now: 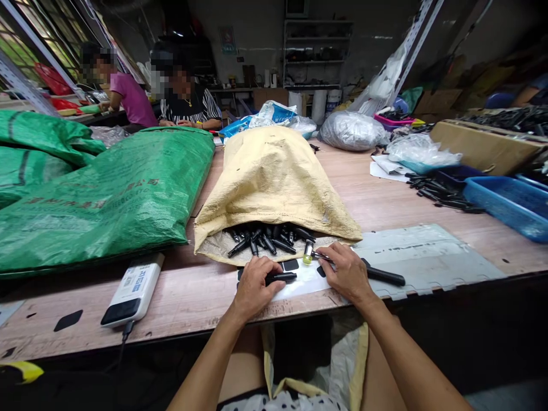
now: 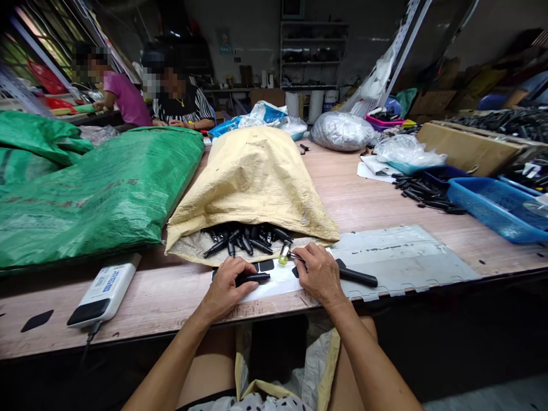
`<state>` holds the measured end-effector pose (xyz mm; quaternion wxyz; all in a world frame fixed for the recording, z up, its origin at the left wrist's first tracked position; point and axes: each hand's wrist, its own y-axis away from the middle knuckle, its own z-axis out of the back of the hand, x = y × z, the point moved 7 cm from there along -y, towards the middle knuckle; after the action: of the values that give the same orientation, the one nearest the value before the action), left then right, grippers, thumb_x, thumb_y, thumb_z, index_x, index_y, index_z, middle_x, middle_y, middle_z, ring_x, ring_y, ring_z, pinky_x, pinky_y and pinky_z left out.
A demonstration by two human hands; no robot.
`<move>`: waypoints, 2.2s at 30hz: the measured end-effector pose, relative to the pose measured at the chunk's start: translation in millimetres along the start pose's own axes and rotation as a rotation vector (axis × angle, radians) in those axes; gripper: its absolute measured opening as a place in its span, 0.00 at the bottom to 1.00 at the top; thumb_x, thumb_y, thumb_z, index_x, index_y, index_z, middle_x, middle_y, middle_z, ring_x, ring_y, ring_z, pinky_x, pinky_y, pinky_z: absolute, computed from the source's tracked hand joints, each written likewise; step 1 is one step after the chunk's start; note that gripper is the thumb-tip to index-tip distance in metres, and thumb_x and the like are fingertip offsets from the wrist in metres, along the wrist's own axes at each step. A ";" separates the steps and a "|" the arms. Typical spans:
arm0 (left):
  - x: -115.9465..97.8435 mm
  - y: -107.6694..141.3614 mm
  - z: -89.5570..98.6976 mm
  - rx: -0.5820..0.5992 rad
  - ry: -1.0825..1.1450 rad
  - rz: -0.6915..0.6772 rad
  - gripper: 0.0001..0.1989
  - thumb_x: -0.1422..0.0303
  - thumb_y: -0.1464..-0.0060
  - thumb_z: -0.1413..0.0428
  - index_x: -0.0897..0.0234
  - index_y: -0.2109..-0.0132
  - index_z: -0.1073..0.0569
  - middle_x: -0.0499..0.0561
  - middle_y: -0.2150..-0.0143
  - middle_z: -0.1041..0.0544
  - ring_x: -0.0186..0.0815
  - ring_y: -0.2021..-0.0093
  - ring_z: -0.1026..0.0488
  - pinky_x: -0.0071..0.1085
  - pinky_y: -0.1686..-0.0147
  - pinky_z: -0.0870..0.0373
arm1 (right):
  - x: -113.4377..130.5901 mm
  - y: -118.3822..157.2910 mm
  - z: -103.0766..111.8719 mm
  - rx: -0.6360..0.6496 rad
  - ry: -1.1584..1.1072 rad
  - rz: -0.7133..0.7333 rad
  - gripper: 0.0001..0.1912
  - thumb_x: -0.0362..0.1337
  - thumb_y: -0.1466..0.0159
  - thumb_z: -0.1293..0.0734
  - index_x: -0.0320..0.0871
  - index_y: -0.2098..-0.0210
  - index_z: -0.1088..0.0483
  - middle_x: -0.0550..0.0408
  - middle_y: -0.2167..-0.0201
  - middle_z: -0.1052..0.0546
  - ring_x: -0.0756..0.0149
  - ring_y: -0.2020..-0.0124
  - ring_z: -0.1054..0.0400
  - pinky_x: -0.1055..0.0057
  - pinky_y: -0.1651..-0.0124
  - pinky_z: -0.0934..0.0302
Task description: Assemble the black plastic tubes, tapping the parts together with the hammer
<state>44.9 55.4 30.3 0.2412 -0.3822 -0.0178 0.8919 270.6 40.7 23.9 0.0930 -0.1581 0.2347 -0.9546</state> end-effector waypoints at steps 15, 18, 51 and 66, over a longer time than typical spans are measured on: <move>-65.4 92.9 -108.7 0.530 -0.344 -0.202 0.08 0.74 0.41 0.51 0.63 0.58 0.29 0.57 0.59 0.23 0.45 0.63 0.25 0.41 0.63 0.31 | 0.9 0.6 -1.1 0.033 0.007 -0.023 0.10 0.36 0.32 0.37 0.47 0.55 0.25 0.53 0.63 0.27 0.61 0.57 0.35 0.67 0.52 0.43; -46.4 101.1 -133.5 0.632 -0.308 -0.074 0.09 0.71 0.42 0.49 0.62 0.55 0.28 0.57 0.56 0.22 0.47 0.62 0.22 0.40 0.63 0.29 | 1.2 0.7 -0.9 0.032 0.015 -0.029 0.10 0.36 0.32 0.36 0.48 0.55 0.25 0.53 0.63 0.27 0.61 0.57 0.35 0.67 0.52 0.43; 18.6 -5.8 60.4 -0.137 -0.536 0.549 0.12 0.56 0.40 0.46 0.59 0.64 0.29 0.53 0.62 0.20 0.47 0.59 0.23 0.33 0.68 0.40 | 1.3 0.5 -0.7 0.021 0.009 -0.036 0.10 0.36 0.33 0.36 0.47 0.55 0.25 0.53 0.63 0.27 0.60 0.57 0.35 0.67 0.53 0.44; -17.4 7.2 -0.9 0.087 -0.170 -0.050 0.06 0.68 0.43 0.41 0.60 0.58 0.23 0.51 0.59 0.23 0.40 0.56 0.27 0.34 0.55 0.34 | 2.6 0.8 0.6 0.016 0.017 -0.033 0.10 0.36 0.33 0.36 0.47 0.55 0.24 0.52 0.63 0.27 0.61 0.58 0.35 0.67 0.52 0.43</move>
<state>52.9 41.2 39.8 0.2774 -0.2936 -0.0093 0.9147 268.4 39.1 24.6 0.0766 -0.1532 0.2253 -0.9591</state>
